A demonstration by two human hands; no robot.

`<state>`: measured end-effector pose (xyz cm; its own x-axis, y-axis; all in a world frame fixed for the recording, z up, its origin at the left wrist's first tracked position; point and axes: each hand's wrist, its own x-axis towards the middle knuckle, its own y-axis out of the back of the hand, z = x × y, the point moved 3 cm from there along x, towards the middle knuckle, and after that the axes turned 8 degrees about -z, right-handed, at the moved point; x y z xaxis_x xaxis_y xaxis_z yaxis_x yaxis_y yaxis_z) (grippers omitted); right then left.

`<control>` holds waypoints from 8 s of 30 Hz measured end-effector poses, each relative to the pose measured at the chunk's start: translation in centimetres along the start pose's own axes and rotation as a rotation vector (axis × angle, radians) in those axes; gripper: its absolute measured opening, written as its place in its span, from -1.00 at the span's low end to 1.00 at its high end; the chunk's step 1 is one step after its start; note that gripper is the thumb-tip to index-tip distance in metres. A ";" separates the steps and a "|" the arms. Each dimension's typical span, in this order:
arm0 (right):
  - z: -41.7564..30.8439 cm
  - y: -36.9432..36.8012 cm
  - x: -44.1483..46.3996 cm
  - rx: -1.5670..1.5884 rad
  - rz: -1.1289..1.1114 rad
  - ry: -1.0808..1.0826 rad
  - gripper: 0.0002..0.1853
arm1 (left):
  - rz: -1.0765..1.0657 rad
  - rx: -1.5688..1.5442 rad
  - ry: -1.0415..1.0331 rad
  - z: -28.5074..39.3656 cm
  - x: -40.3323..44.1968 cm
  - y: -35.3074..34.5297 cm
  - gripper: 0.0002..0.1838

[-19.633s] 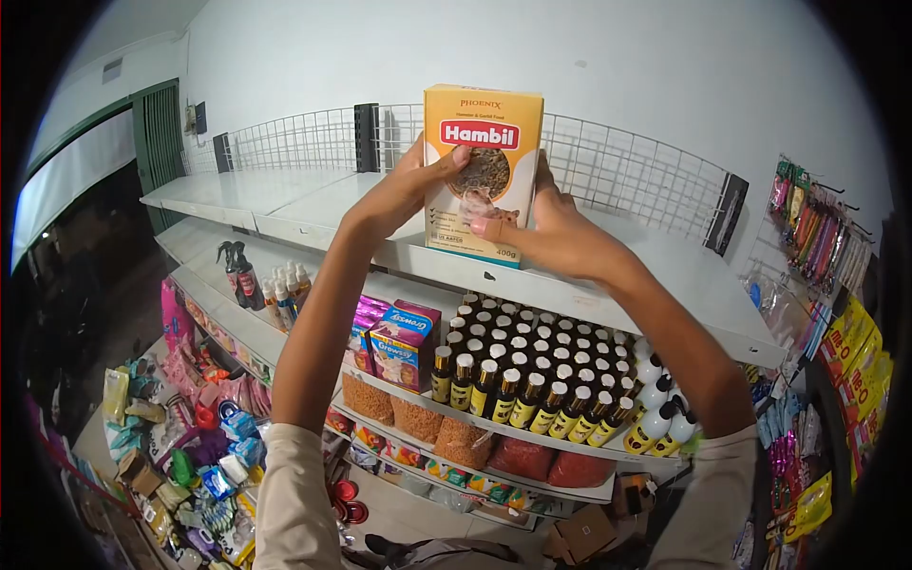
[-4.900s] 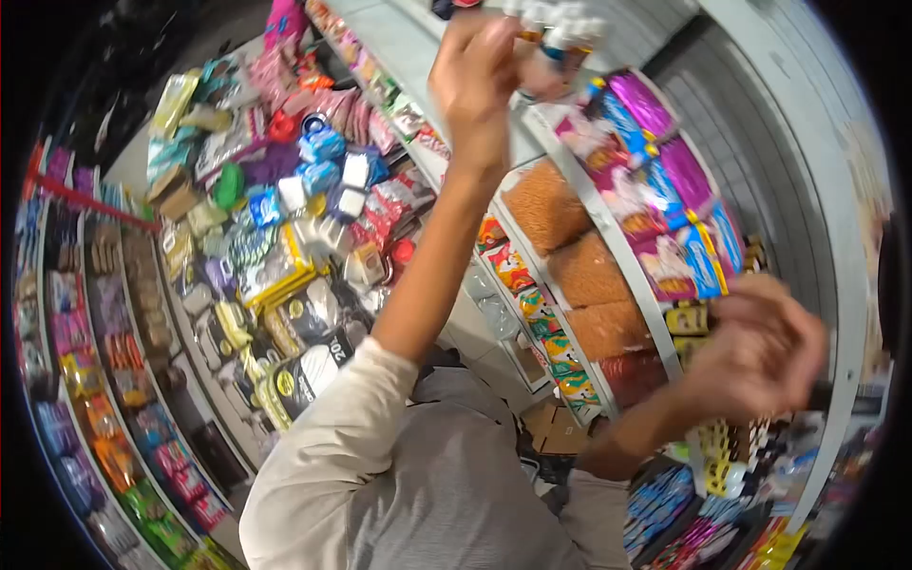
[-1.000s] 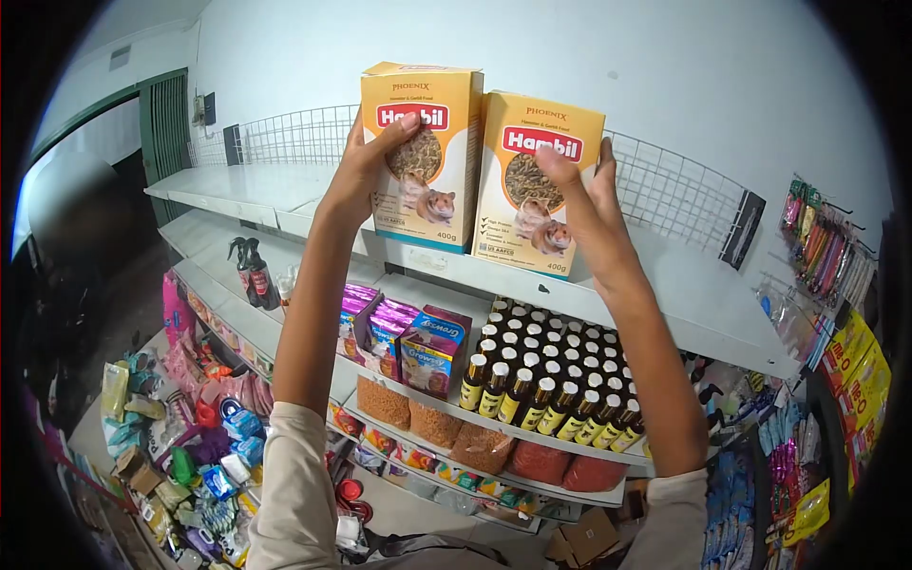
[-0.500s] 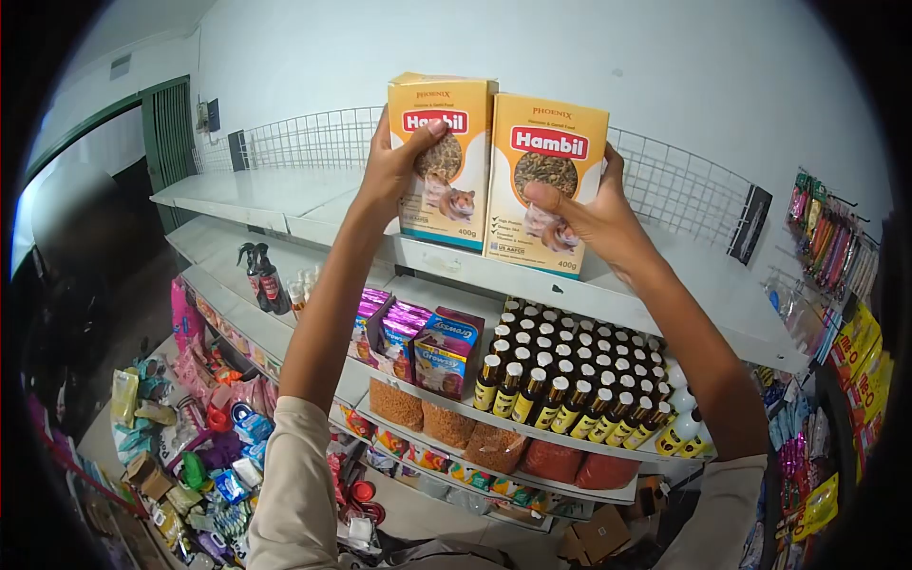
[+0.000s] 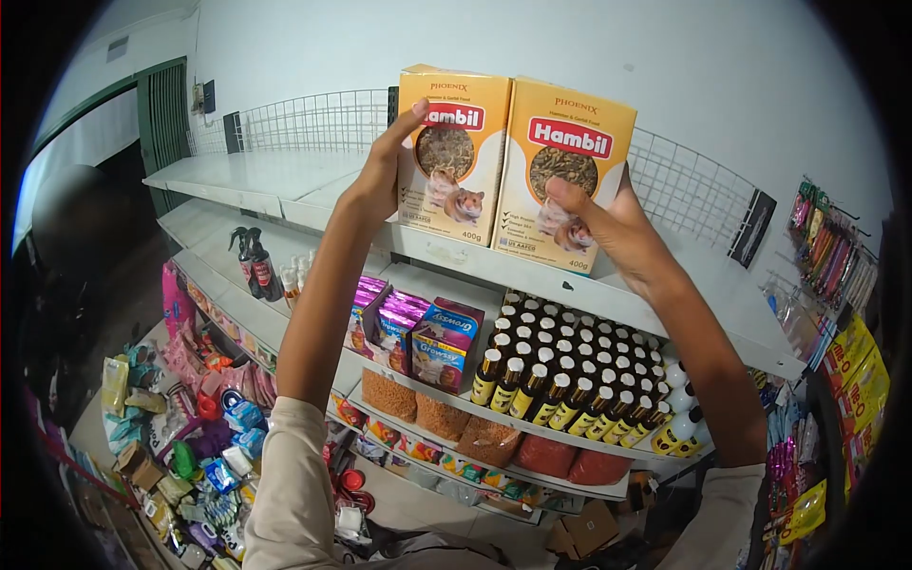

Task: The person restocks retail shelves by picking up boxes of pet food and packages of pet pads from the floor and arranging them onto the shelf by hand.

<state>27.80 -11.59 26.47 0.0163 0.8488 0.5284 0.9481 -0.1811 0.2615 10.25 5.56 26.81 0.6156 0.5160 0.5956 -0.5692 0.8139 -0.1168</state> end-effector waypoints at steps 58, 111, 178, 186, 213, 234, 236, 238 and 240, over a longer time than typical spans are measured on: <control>58.3 -58.1 -30.8 -0.242 -1.126 -0.976 -0.46 | 1.773 -1.274 0.775 -54.7 -72.0 16.6 -0.58; 81.6 -82.0 -16.3 -0.082 -1.204 -1.192 -0.57 | 2.011 0.499 0.985 -52.0 -90.8 46.1 -0.77; -5.3 3.7 -11.7 -1.360 0.396 -0.031 -0.52 | 0.263 1.212 -0.264 -0.7 -1.9 11.9 -0.52; 6.8 -15.3 -11.7 -0.451 -0.567 0.311 -0.65 | 0.773 0.333 -0.890 -7.9 -18.5 19.0 -0.70; 86.2 -79.2 -28.3 0.087 -1.316 -1.240 -0.83 | 1.549 0.588 1.567 -56.3 -97.5 37.8 -0.16; 91.9 -98.1 -36.4 -0.943 -1.709 0.054 -0.65 | 1.475 0.992 1.459 -56.3 -102.2 51.4 -0.52; 91.3 -97.1 -36.4 -0.944 -1.716 0.091 -0.66 | 1.450 0.929 1.451 -55.7 -101.9 51.4 -0.60; 90.1 -95.9 -35.4 -0.861 -1.737 -0.051 -0.67 | 1.452 0.977 1.460 -54.7 -101.2 51.1 -0.62; 89.3 -95.7 -33.9 -0.825 -1.730 -0.106 -0.67 | 1.447 1.102 1.449 -53.7 -100.3 51.8 -0.65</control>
<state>-35.11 21.34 -88.55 -0.5926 0.3521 -0.7245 -0.4130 0.6394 0.6486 -51.71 10.34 -81.62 -0.7532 0.6043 -0.2598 -0.4997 -0.2688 0.8234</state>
